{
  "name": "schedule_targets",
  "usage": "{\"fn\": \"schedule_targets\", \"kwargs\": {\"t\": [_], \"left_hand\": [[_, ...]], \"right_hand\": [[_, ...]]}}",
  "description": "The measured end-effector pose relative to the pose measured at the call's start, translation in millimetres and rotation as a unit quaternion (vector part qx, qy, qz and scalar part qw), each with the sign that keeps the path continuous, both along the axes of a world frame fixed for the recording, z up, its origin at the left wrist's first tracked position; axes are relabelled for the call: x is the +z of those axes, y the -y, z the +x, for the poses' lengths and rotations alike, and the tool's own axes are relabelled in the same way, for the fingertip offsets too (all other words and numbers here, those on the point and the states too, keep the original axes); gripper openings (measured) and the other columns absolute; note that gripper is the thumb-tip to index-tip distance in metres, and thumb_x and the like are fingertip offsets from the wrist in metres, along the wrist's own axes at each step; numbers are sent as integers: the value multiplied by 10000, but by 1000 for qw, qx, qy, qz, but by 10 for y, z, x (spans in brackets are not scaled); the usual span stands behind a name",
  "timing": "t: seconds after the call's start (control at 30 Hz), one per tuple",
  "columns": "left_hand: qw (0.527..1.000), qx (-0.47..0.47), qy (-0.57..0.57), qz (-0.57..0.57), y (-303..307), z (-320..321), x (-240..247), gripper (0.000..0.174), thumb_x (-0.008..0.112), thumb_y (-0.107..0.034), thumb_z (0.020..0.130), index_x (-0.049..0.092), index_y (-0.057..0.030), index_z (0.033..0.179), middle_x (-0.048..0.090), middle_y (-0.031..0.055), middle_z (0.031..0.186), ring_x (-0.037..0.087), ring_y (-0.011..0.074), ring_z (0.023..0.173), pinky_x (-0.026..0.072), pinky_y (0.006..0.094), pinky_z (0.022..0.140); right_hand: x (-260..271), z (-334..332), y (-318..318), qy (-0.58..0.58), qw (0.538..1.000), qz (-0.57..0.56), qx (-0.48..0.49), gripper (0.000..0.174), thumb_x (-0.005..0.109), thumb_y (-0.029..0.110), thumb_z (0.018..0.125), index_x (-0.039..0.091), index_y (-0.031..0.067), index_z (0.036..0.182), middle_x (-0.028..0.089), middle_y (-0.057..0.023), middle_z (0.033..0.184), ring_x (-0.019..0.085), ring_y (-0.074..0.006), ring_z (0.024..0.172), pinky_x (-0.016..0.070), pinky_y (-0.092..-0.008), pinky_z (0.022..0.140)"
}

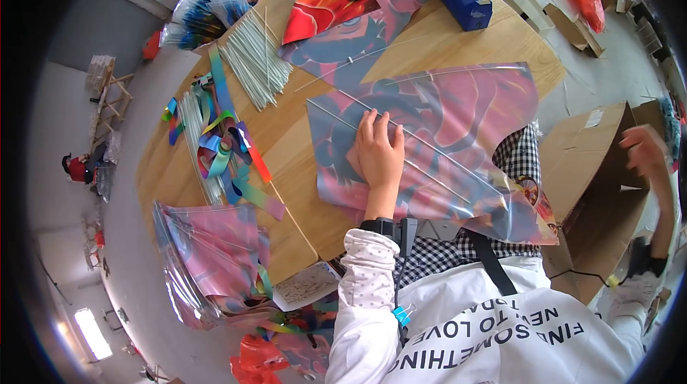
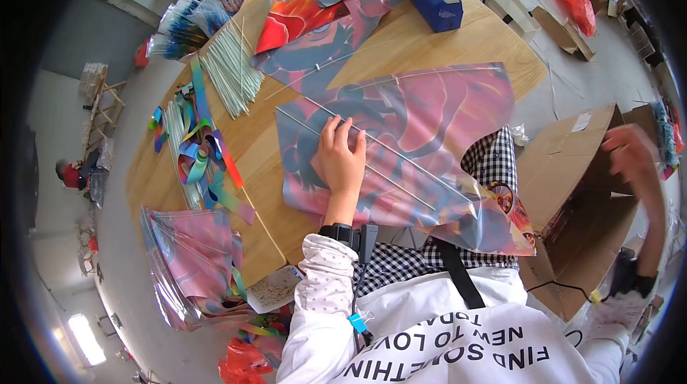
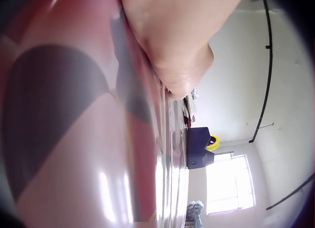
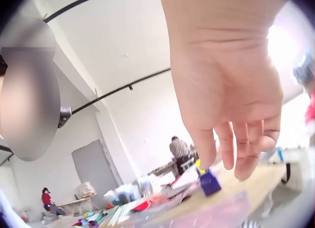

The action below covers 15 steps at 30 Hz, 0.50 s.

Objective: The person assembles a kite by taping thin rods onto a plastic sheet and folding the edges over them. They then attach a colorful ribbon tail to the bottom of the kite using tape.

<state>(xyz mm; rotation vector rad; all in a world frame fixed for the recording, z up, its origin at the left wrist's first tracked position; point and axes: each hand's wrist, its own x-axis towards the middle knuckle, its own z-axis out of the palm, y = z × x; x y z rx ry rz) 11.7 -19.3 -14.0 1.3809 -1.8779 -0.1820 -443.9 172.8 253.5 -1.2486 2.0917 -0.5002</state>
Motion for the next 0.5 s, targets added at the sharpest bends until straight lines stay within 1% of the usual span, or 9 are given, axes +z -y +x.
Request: {"fn": "schedule_targets", "kwargs": {"t": [0.07,0.13,0.2,0.23,0.3,0.37,0.4,0.47,0.5], "left_hand": [[1000,2,5,-2,-11,5,6,302,731,-159,837,680,-19,1099,607,155,1233,563,347,1198,490,446,974],[1000,0,3,4,-7,-4,24,305,726,-161,840,676,-16,1104,602,161,1237,557,353,1204,483,452,982],[1000,-11,-10,21,-22,4,47,313,715,-163,847,666,-6,1113,589,175,1249,538,368,1224,464,466,1005],[1000,-6,-3,16,-25,6,69,310,720,-166,845,672,-11,1109,598,166,1242,551,361,1211,474,456,993],[1000,1,9,1,-27,-1,108,302,731,-172,841,685,-23,1100,617,150,1227,576,346,1185,494,437,969],[1000,0,7,-1,-16,-14,72,302,731,-173,841,686,-22,1098,616,149,1227,576,345,1185,493,437,971],[1000,1,11,-1,-14,0,63,301,732,-173,840,687,-22,1097,616,148,1228,576,345,1185,493,438,971],[1000,-1,16,1,-2,4,80,303,731,-172,841,688,-23,1101,613,147,1231,573,344,1189,491,438,976],[1000,-2,17,6,-12,4,77,304,731,-171,841,688,-23,1103,612,146,1232,572,343,1191,489,438,979]], "right_hand": [[383,-319,81,-40,998,-39,-2,308,606,177,879,613,72,1168,627,-17,1080,601,-89,912,471,-215,749],[626,-402,325,-42,994,-98,27,325,609,199,889,609,79,1191,625,-17,1108,591,-96,969,466,-231,792],[617,-268,735,-7,985,-154,72,343,611,221,900,605,85,1214,624,-17,1136,581,-103,1027,462,-247,835],[527,-144,986,15,979,-177,96,351,613,232,905,603,88,1226,623,-17,1150,575,-106,1056,460,-255,856],[218,125,1526,76,965,-213,131,370,616,254,916,600,95,1249,621,-16,1178,565,-113,1113,456,-271,899],[-289,384,2107,133,954,-234,134,388,618,276,927,596,101,1272,620,-16,1206,555,-120,1170,451,-287,942],[-600,498,2383,163,946,-255,114,407,616,349,954,613,75,1255,624,-27,1220,571,-154,1159,437,-311,988],[-1431,365,3163,32,950,-288,113,492,609,449,954,620,57,1250,629,-60,1245,572,-176,1168,430,-310,998],[-1709,332,3437,-24,946,-305,108,546,620,497,933,625,49,1245,644,-82,1222,585,-184,1148,443,-314,977]]}}
